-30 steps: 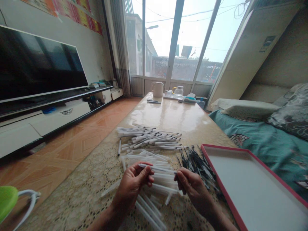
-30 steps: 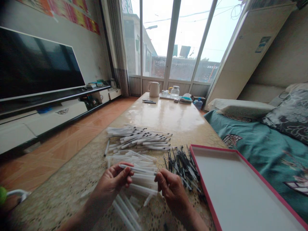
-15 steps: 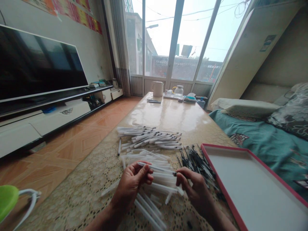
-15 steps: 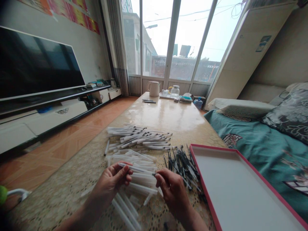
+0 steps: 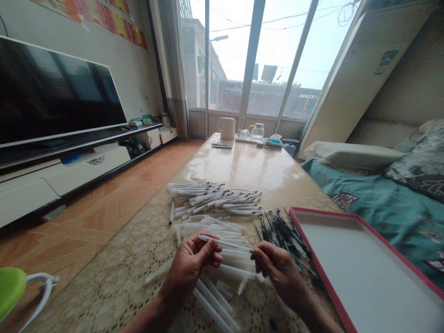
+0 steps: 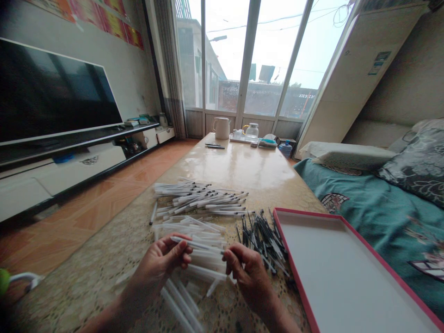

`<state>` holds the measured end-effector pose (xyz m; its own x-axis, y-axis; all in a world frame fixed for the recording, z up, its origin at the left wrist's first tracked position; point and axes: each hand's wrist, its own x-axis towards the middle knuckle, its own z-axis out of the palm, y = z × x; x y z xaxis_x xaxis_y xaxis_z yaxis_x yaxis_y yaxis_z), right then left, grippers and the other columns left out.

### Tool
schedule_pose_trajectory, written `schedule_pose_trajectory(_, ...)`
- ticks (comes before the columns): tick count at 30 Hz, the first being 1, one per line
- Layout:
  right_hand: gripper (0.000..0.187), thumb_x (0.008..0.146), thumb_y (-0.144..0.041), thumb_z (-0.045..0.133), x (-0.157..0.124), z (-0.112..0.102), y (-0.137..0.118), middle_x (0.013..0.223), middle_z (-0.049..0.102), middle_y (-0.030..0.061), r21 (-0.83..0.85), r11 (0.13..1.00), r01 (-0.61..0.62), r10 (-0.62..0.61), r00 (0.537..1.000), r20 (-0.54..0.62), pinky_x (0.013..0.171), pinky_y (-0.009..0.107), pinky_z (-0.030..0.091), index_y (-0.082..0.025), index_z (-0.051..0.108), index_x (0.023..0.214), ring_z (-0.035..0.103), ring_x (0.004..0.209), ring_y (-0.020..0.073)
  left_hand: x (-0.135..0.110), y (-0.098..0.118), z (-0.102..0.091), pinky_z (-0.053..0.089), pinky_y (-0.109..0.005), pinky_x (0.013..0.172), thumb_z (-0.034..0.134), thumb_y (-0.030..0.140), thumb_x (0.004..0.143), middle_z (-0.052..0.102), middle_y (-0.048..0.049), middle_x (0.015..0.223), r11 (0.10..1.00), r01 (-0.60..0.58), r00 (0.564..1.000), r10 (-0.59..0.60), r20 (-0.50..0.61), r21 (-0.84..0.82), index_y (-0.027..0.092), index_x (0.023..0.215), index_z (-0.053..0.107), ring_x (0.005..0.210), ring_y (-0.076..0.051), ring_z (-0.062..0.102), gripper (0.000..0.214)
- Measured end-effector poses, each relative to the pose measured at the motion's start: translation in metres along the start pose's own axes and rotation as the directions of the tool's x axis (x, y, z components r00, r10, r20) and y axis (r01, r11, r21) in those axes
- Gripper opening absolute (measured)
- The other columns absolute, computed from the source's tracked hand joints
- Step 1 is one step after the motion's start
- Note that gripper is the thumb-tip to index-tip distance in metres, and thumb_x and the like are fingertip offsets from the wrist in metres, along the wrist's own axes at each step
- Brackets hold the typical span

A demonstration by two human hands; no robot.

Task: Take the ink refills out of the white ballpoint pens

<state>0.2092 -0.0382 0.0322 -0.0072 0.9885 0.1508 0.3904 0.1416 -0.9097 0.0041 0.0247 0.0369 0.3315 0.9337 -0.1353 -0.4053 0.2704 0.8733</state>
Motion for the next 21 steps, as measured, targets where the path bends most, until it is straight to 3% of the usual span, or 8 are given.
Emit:
schedule_pose_trajectory(4,0.032,0.089,-0.041,0.048,-0.0012,-0.0004,-0.0024,0.063,0.055,-0.0003,-0.058,0.996,0.06,-0.063,0.997,-0.043,0.057,0.022,0.039,-0.017,0.058,0.071,0.05,0.059,0.0123,-0.0003,0.0001,0.0003,0.046,-0.018,0.042,0.08,0.033,0.059,0.067,-0.0016,0.057,1.0,0.008,0.999,-0.009,-0.045,-0.007,0.012,0.074,0.066,0.046,-0.01,0.06,0.03)
schedule_pose_trajectory(8,0.023,0.084,-0.039,0.056,-0.002,0.0021,-0.0015,0.074,0.061,0.0021,-0.089,0.99,0.108,-0.118,0.986,-0.12,0.063,0.023,0.043,-0.017,0.061,0.089,0.054,0.067,0.0148,-0.0015,0.0011,0.0017,0.046,-0.017,0.043,0.081,0.032,0.058,0.067,-0.0014,0.057,0.999,-0.001,0.998,-0.001,-0.068,-0.033,0.011,0.073,0.066,0.046,-0.009,0.059,0.03)
schedule_pose_trajectory(13,0.04,0.093,-0.04,0.038,-0.0026,0.0033,0.0014,0.058,0.052,-0.0008,-0.134,0.987,0.09,-0.1,0.992,-0.076,0.053,0.022,0.038,-0.018,0.055,0.065,0.048,0.053,0.0112,-0.0031,0.0017,0.0051,0.046,-0.017,0.042,0.081,0.03,0.058,0.067,-0.0017,0.056,0.999,0.003,0.997,-0.006,-0.077,-0.035,0.011,0.072,0.066,0.046,-0.01,0.059,0.029)
schedule_pose_trajectory(15,0.04,0.093,-0.04,0.037,-0.0025,0.0032,0.0027,0.057,0.051,-0.0014,-0.152,0.984,0.088,-0.099,0.993,-0.065,0.053,0.022,0.037,-0.018,0.053,0.064,0.047,0.052,0.0109,-0.0029,0.0015,0.0056,0.046,-0.017,0.042,0.082,0.031,0.056,0.067,-0.0016,0.056,1.0,0.01,0.997,-0.012,-0.078,-0.029,0.012,0.072,0.065,0.046,-0.01,0.059,0.029)
schedule_pose_trajectory(19,0.022,0.088,-0.039,0.049,-0.0016,0.0034,0.0034,0.07,0.057,0.0006,-0.141,0.986,0.085,-0.1,0.99,-0.102,0.058,0.023,0.04,-0.018,0.055,0.086,0.052,0.062,0.0135,-0.0019,0.0015,0.0052,0.047,-0.018,0.043,0.082,0.033,0.054,0.067,-0.0019,0.056,1.0,0.025,0.996,-0.026,-0.086,-0.011,0.012,0.071,0.066,0.046,-0.01,0.059,0.032)
schedule_pose_trajectory(21,0.021,0.088,-0.038,0.05,-0.0013,0.0033,0.0029,0.073,0.058,0.001,-0.124,0.989,0.085,-0.099,0.989,-0.109,0.059,0.022,0.04,-0.018,0.054,0.092,0.053,0.064,0.0137,-0.002,0.0015,0.0053,0.047,-0.018,0.043,0.083,0.033,0.054,0.067,-0.0018,0.056,1.0,0.025,0.995,-0.026,-0.091,-0.014,0.012,0.071,0.065,0.046,-0.01,0.059,0.032)
